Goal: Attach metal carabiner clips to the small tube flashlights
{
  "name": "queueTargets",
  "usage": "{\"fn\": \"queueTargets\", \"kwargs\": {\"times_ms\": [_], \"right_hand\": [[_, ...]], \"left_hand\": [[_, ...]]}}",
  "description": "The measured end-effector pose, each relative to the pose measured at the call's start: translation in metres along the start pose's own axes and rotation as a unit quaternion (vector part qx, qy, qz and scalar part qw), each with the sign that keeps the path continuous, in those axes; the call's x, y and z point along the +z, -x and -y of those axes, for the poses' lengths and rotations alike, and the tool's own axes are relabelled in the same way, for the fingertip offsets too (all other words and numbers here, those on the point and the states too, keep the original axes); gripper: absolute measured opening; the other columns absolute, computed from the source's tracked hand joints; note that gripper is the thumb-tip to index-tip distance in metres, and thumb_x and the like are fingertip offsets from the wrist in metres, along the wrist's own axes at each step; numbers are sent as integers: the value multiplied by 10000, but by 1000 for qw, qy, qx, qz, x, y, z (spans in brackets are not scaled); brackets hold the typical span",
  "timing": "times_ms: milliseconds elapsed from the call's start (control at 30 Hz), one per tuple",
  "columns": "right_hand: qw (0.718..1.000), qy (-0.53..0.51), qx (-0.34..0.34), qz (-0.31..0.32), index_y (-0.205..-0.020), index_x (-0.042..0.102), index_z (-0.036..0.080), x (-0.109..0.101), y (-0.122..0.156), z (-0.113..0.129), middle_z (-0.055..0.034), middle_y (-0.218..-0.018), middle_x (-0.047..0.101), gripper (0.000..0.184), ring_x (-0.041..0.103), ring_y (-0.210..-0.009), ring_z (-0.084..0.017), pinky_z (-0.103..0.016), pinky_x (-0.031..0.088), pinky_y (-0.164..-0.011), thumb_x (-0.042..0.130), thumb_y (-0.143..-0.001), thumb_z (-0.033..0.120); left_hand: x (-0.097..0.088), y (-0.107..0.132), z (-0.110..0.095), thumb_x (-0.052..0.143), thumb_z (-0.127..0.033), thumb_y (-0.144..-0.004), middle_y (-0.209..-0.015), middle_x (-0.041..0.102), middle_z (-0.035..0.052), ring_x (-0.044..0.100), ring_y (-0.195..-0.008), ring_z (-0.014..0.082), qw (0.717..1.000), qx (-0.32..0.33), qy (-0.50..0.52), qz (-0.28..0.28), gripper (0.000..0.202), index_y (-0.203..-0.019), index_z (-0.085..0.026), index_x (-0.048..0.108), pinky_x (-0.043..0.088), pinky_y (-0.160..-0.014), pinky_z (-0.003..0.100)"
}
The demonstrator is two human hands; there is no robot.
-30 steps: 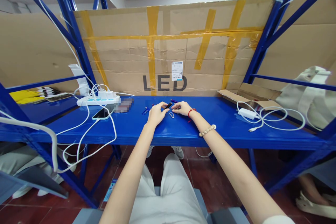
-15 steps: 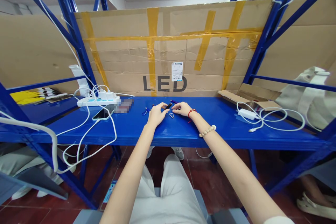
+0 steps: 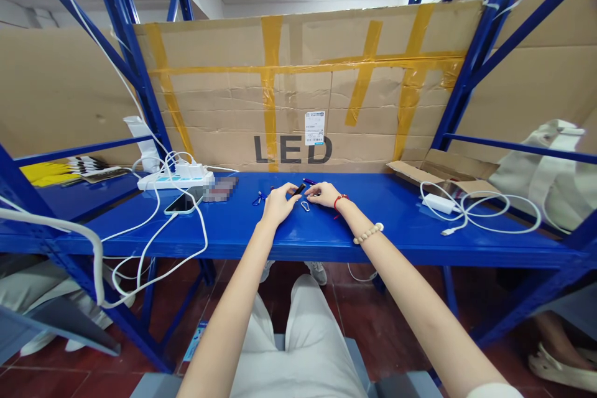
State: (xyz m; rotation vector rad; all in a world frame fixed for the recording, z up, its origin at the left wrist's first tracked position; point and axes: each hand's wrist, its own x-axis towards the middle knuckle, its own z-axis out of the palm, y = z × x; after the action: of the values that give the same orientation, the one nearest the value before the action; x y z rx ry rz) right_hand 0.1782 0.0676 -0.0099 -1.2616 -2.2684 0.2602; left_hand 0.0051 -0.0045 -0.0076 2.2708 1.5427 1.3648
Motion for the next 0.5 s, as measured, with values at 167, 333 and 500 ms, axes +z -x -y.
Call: {"fn": "queueTargets", "kwargs": {"times_ms": [167, 333, 500], "right_hand": [[1000, 0, -2, -1, -845, 699, 190, 0, 0, 0, -12, -782, 679, 162, 601, -706, -118, -186, 455, -651, 645, -692, 185], [1000, -4, -4, -1, -847, 699, 184, -1, 1, 1, -9, -754, 678, 164, 598, -679, -114, -181, 456, -630, 656, -690, 208], [1000, -5, -5, -8, -852, 697, 172, -2, 2, 3, -13, -756, 678, 174, 597, -679, -115, -182, 461, -640, 659, -686, 210]], "left_hand": [[0, 0, -1, 605, -254, -752, -867, 668, 0, 604, -779, 156, 1000, -5, -1, 4, 166, -917, -232, 608, 441, -658, 235], [1, 0, 0, 614, -259, -743, -849, 667, -1, 604, -750, 153, 1000, -6, -7, 1, 174, -915, -232, 609, 442, -642, 232], [1, 0, 0, 613, -263, -743, -854, 667, -1, 602, -755, 151, 1000, -10, -4, -1, 177, -918, -235, 610, 442, -652, 230]]}}
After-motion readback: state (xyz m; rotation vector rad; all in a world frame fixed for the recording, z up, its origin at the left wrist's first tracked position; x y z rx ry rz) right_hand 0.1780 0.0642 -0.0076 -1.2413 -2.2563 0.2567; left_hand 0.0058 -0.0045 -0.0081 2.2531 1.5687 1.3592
